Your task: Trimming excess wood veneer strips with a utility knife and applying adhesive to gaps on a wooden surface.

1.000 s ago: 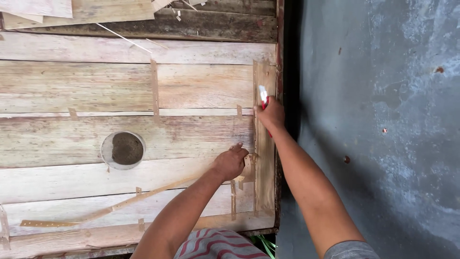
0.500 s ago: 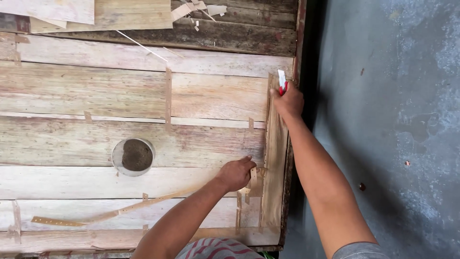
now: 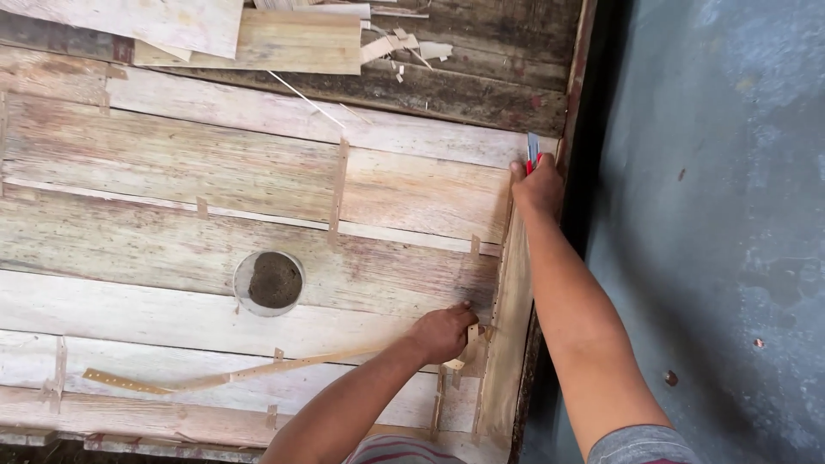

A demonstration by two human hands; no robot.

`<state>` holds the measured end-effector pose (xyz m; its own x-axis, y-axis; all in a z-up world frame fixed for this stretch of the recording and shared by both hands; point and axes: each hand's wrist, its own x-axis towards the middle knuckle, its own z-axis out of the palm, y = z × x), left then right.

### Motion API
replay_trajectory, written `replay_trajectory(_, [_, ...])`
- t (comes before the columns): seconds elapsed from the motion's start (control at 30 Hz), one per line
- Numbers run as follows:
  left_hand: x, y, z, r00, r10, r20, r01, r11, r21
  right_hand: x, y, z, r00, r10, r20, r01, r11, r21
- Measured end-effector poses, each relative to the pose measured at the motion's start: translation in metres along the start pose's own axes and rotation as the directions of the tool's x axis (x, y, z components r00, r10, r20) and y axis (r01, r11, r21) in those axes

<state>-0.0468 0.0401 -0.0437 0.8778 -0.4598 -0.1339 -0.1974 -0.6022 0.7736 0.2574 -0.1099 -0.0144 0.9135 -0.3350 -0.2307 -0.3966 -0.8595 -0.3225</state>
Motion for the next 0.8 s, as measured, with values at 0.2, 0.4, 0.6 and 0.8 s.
replay_trajectory(0.2, [-0.01, 0.013, -0.033, 1.0, -0.031, 0.0, 0.03, 0.99, -0.141, -0.04, -0.012, -0.003, 0.873, -0.476, -0.103, 0.478, 0.878, -0.001])
replay_trajectory(0.4, [-0.022, -0.005, -0.034, 0.997, 0.001, -0.077, -0.01, 0.993, -0.115, -0.131, -0.105, -0.067, 0.746, -0.446, 0.495, 0.542, 0.838, -0.062])
replay_trajectory(0.6, [-0.024, -0.026, -0.042, 0.915, 0.081, -0.395, -0.079, 0.997, 0.02, -0.112, -0.11, -0.047, 0.765, -0.233, 0.601, 0.44, 0.87, -0.224])
replay_trajectory(0.8, [0.012, -0.047, -0.149, 0.83, 0.059, -0.555, 0.21, 0.888, 0.409, -0.108, -0.097, -0.034, 0.764, -0.33, 0.555, 0.488, 0.858, -0.161])
